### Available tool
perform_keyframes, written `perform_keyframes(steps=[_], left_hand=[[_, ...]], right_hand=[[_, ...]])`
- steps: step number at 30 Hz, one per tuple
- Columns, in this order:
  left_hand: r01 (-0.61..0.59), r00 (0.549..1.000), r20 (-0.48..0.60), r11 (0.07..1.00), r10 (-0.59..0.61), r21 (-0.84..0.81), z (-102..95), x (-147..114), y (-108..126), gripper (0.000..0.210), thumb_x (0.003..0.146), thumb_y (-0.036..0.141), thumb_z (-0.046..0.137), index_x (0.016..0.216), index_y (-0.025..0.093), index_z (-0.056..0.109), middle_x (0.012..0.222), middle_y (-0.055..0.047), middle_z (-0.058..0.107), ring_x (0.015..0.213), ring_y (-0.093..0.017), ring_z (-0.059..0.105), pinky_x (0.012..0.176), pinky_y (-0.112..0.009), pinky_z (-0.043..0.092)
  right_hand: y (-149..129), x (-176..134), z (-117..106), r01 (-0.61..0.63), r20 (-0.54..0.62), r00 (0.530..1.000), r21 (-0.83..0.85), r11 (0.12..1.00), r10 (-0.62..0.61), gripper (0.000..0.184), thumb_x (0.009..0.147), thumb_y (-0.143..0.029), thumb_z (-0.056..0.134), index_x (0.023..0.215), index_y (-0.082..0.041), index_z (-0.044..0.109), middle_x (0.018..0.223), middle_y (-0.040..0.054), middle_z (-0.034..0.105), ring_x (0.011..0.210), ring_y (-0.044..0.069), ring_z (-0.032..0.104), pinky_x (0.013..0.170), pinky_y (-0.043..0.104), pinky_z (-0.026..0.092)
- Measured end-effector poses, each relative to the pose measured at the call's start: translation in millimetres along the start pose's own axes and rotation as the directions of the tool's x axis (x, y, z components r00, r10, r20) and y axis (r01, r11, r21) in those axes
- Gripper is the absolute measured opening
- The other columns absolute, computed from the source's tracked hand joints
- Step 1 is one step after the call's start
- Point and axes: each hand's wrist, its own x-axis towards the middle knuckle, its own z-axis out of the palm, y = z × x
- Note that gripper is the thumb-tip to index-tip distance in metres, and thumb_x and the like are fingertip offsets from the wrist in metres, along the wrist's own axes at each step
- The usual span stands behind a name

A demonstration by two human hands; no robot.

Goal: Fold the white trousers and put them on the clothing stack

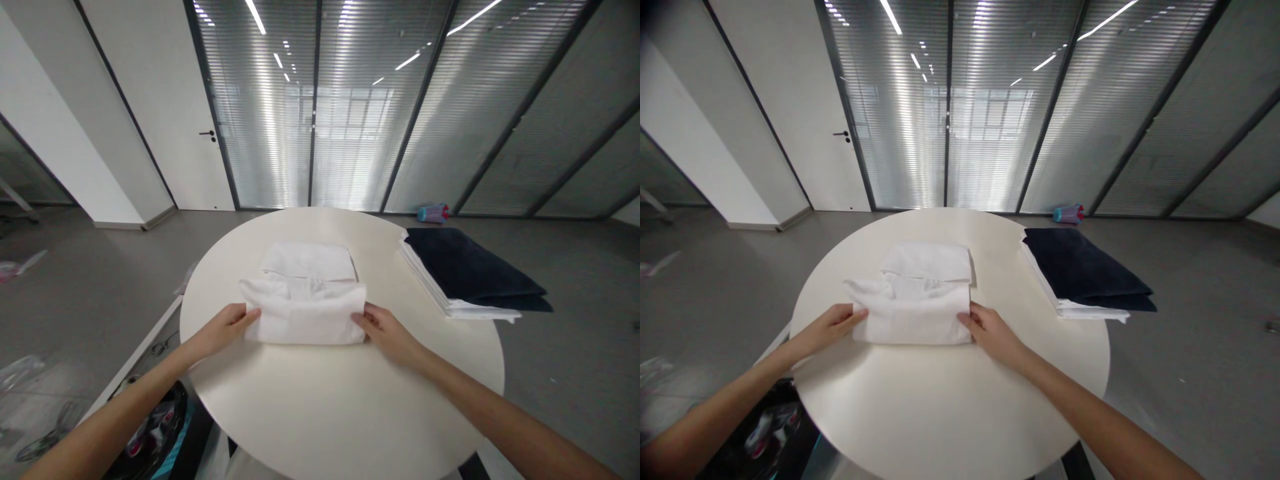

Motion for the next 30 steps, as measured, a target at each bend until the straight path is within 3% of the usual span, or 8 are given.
perform_keyframes(steps=[3, 6, 12, 15, 20, 24, 27, 30], left_hand=[[0.168, 0.984, 0.072, 0.979, -0.161, -0.117, 1.3, 31.6, -3.6, 0.064, 0.077, 0.081, 0.051, 0.066, 0.019, 0.051, 0.050, 0.005, 0.037, 0.042, -0.010, 0.033, 0.041, -0.023, 0.024], [0.217, 0.973, 0.125, 0.959, -0.196, -0.182, -1.7, 45.2, -5.8, 0.062, 0.075, 0.081, 0.056, 0.069, 0.019, 0.050, 0.051, 0.006, 0.035, 0.041, -0.008, 0.029, 0.040, -0.023, 0.020], [-0.046, 0.989, -0.143, 0.985, 0.022, -0.167, 3.1, 38.0, -5.1, 0.061, 0.085, 0.076, 0.049, 0.084, 0.016, 0.061, 0.071, -0.003, 0.057, 0.064, -0.015, 0.050, 0.054, -0.025, 0.039], [-0.046, 0.980, -0.199, 0.989, 0.018, -0.137, 8.6, 41.2, -3.1, 0.059, 0.088, 0.074, 0.047, 0.083, 0.016, 0.059, 0.073, -0.003, 0.057, 0.066, -0.016, 0.051, 0.053, -0.025, 0.040], [0.202, 0.978, 0.098, 0.943, -0.182, -0.266, 5.3, 61.0, -2.6, 0.063, 0.076, 0.076, 0.059, 0.088, 0.014, 0.059, 0.065, 0.000, 0.054, 0.049, -0.012, 0.048, 0.040, -0.023, 0.036], [0.290, 0.943, 0.246, 0.915, -0.224, -0.280, -9.0, 65.5, -2.7, 0.071, 0.078, 0.065, 0.066, 0.125, 0.015, 0.049, 0.079, -0.005, 0.067, 0.051, -0.015, 0.059, 0.044, -0.025, 0.045], [0.152, 0.988, 0.002, 0.982, -0.153, -0.112, -15.4, 58.3, 10.6, 0.083, 0.082, 0.055, 0.067, 0.147, 0.020, 0.028, 0.094, -0.008, 0.070, 0.066, -0.021, 0.068, 0.057, -0.032, 0.055], [-0.167, 0.918, -0.294, 0.932, 0.266, 0.322, -6.8, 51.7, 38.7, 0.062, 0.089, 0.045, 0.063, 0.143, 0.022, 0.041, 0.127, -0.015, 0.062, 0.110, -0.031, 0.065, 0.092, -0.048, 0.054]], right_hand=[[5.8, 22.3, 5.2, -0.189, -0.116, 0.972, 0.128, 0.974, 0.203, 0.034, 0.089, -0.041, 0.057, 0.111, -0.016, 0.058, 0.078, 0.0053, 0.072, 0.057, 0.017, 0.064, 0.048, 0.024, 0.046], [7.2, 28.6, 6.9, -0.270, -0.145, 0.947, 0.129, 0.954, 0.288, 0.045, 0.086, -0.040, 0.057, 0.124, -0.018, 0.048, 0.066, -0.0032, 0.064, 0.036, 0.011, 0.048, 0.033, 0.020, 0.033], [-1.1, 19.7, 12.1, -0.188, -0.209, 0.950, 0.200, 0.962, 0.230, 0.054, 0.087, -0.048, 0.052, 0.133, -0.026, 0.034, 0.069, -0.0087, 0.058, 0.033, 0.010, 0.050, 0.029, 0.019, 0.036], [-3.2, 20.0, 13.5, -0.154, -0.262, 0.945, 0.162, 0.975, 0.193, 0.051, 0.090, -0.047, 0.048, 0.135, -0.029, 0.032, 0.078, -0.0079, 0.057, 0.030, 0.008, 0.047, 0.026, 0.019, 0.033], [1.0, 27.7, 8.2, -0.264, -0.196, 0.941, 0.078, 0.961, 0.275, 0.026, 0.092, -0.033, 0.043, 0.116, -0.024, 0.043, 0.069, -0.0082, 0.053, 0.029, 0.008, 0.045, 0.027, 0.019, 0.029], [1.3, 32.7, -4.0, -0.305, -0.100, 0.948, -0.002, 0.952, 0.303, 0.020, 0.094, -0.035, 0.046, 0.110, -0.023, 0.047, 0.064, -0.0074, 0.055, 0.033, 0.012, 0.051, 0.033, 0.021, 0.033], [-5.2, 46.1, -22.0, -0.205, -0.185, 0.969, -0.223, 0.953, 0.165, 0.025, 0.094, -0.046, 0.052, 0.102, -0.022, 0.054, 0.069, -0.0023, 0.062, 0.048, 0.014, 0.060, 0.048, 0.024, 0.043], [-11.0, 77.6, -40.7, -0.203, -0.329, 0.943, -0.431, 0.879, 0.057, 0.029, 0.094, -0.049, 0.054, 0.102, -0.022, 0.058, 0.080, 0.0045, 0.069, 0.073, 0.020, 0.067, 0.068, 0.029, 0.048]])
